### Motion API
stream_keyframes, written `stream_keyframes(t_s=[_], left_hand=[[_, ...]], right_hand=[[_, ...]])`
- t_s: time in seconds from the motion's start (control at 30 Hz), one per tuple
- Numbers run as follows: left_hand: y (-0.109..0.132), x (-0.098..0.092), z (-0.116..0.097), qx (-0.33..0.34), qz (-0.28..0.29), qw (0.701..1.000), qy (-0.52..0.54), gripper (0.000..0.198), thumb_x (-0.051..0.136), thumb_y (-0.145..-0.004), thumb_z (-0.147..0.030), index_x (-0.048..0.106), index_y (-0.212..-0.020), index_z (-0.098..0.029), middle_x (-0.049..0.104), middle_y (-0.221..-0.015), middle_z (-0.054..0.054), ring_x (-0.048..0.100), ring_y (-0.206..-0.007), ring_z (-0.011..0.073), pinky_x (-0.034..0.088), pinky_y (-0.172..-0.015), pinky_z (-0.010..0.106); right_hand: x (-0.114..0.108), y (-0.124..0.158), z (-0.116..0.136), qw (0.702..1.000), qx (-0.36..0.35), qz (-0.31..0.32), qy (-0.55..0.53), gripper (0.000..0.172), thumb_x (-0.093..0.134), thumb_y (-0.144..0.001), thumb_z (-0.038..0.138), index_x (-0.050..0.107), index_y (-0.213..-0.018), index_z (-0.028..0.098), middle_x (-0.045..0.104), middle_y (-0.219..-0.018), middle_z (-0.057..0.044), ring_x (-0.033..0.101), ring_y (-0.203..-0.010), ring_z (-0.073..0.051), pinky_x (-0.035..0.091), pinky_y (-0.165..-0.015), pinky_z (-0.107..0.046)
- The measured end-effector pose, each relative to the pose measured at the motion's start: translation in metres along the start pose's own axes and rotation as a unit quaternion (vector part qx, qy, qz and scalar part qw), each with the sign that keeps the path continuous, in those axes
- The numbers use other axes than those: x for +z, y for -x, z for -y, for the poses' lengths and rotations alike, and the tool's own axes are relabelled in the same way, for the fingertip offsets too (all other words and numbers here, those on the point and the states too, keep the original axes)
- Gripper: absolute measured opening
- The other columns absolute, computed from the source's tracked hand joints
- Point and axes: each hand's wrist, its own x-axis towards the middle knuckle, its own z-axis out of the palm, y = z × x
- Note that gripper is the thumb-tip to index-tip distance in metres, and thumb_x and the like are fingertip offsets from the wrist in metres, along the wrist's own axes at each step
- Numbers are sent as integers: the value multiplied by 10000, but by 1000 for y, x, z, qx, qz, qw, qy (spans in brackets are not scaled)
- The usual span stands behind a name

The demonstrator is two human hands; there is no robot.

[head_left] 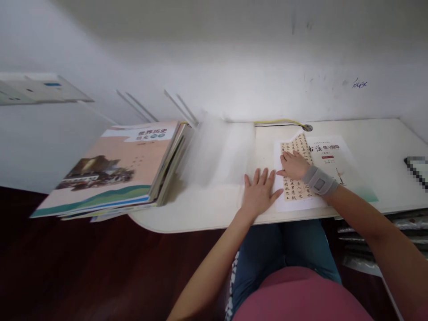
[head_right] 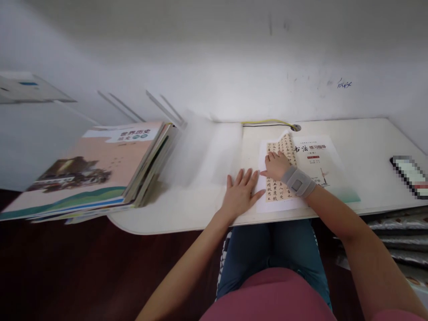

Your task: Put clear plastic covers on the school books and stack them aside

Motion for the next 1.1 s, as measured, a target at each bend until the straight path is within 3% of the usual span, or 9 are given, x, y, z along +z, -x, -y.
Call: stream_keyframes(t_s=[0.3,0.6,0.83,1.1], left_hand=[[0,-4,-1,-1,6,1000,-1,744,200,-902,-651,223,-1494,-201,301,-1524,129,204,-1411,369,171,-1066,669],[-1,-6,-2,-1,11,1000,6,743,211,-904,-646,235,-1491,-191,291,-1528,118,208,-1410,367,167,-1072,668],[0,-5,-2,-6,8,1000,10,738,204,-896,-662,267,-1480,-216,303,-1526,116,216,-1409,357,155,-1081,656],[0,-5,-2,-4,11,1000,9,730,227,-894,-661,298,-1470,-219,299,-1527,121,208,-1411,367,155,-1077,665]], right_hand=[[1,-1,1,1000,-6,4,2,713,308,-921,519,416,-1354,-37,393,-1424,-288,377,-1336,-338,271,-1088,-501],[0,2,-9,998,-63,-2,-5,603,345,-926,460,426,-1361,50,395,-1446,-239,374,-1340,-316,274,-1078,-526],[4,-5,-10,999,-28,2,-28,583,291,-941,419,382,-1391,58,348,-1479,-226,325,-1368,-317,262,-1076,-562],[-2,-7,-6,996,-53,7,-71,599,288,-943,394,331,-1427,42,313,-1503,-201,284,-1394,-297,251,-1113,-507]])
